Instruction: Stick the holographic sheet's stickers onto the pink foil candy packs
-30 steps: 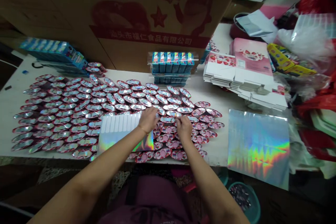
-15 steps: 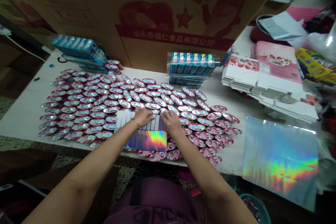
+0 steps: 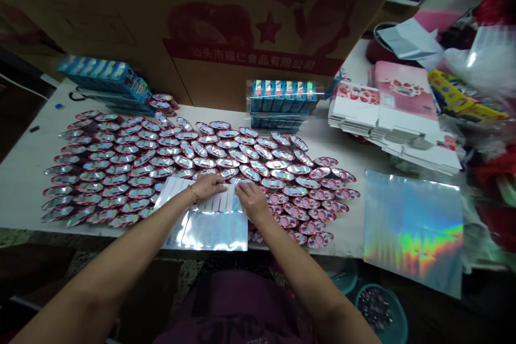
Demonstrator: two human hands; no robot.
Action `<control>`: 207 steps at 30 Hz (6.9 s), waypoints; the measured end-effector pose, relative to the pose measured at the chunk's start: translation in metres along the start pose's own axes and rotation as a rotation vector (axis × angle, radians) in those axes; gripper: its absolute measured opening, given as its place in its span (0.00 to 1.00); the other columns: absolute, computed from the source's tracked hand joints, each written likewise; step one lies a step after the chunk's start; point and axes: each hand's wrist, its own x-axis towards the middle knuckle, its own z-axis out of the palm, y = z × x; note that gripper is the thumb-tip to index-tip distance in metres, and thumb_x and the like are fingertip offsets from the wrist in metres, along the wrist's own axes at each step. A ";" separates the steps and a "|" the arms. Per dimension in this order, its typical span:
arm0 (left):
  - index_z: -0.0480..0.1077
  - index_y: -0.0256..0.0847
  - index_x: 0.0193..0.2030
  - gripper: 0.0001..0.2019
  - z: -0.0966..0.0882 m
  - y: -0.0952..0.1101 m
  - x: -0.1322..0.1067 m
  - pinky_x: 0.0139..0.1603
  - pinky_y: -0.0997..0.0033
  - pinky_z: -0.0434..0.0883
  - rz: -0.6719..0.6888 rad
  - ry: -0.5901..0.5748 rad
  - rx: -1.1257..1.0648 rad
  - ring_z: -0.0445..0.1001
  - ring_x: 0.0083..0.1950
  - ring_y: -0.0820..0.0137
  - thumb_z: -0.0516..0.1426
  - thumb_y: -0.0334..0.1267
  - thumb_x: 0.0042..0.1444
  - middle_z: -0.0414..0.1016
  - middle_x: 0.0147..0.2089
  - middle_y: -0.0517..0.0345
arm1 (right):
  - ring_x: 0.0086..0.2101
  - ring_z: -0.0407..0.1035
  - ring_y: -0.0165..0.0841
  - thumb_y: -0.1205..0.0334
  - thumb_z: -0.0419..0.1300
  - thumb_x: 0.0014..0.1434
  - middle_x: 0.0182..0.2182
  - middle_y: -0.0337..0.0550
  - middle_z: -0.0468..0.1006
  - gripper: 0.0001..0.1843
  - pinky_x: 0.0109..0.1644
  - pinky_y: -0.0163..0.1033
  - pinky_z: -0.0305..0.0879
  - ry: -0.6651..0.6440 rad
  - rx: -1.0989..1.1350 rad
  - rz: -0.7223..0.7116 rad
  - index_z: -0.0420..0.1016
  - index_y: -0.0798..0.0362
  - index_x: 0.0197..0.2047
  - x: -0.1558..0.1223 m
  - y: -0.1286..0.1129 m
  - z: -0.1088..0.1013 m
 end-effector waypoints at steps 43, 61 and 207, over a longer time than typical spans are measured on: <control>0.72 0.38 0.27 0.13 0.110 0.066 0.001 0.35 0.71 0.63 -0.357 0.575 -0.566 0.69 0.32 0.70 0.53 0.44 0.51 0.74 0.29 0.56 | 0.27 0.63 0.31 0.53 0.57 0.48 0.23 0.40 0.72 0.12 0.34 0.37 0.58 -0.013 0.645 0.752 0.72 0.55 0.24 -0.021 0.057 -0.034; 0.65 0.42 0.50 0.18 0.046 0.045 -0.047 0.53 0.64 0.59 -0.030 0.586 -0.196 0.63 0.52 0.65 0.48 0.30 0.52 0.67 0.50 0.51 | 0.36 0.61 0.35 0.67 0.49 0.58 0.34 0.46 0.70 0.15 0.39 0.40 0.55 -0.091 0.161 0.078 0.72 0.51 0.45 -0.020 0.013 -0.032; 0.71 0.61 0.43 0.15 -0.025 0.068 -0.265 0.30 0.61 0.75 0.483 0.870 -0.477 0.76 0.30 0.65 0.53 0.37 0.50 0.78 0.29 0.63 | 0.36 0.73 0.33 0.70 0.50 0.57 0.37 0.47 0.78 0.23 0.38 0.38 0.71 -0.007 0.350 -0.228 0.62 0.51 0.56 -0.096 -0.041 -0.207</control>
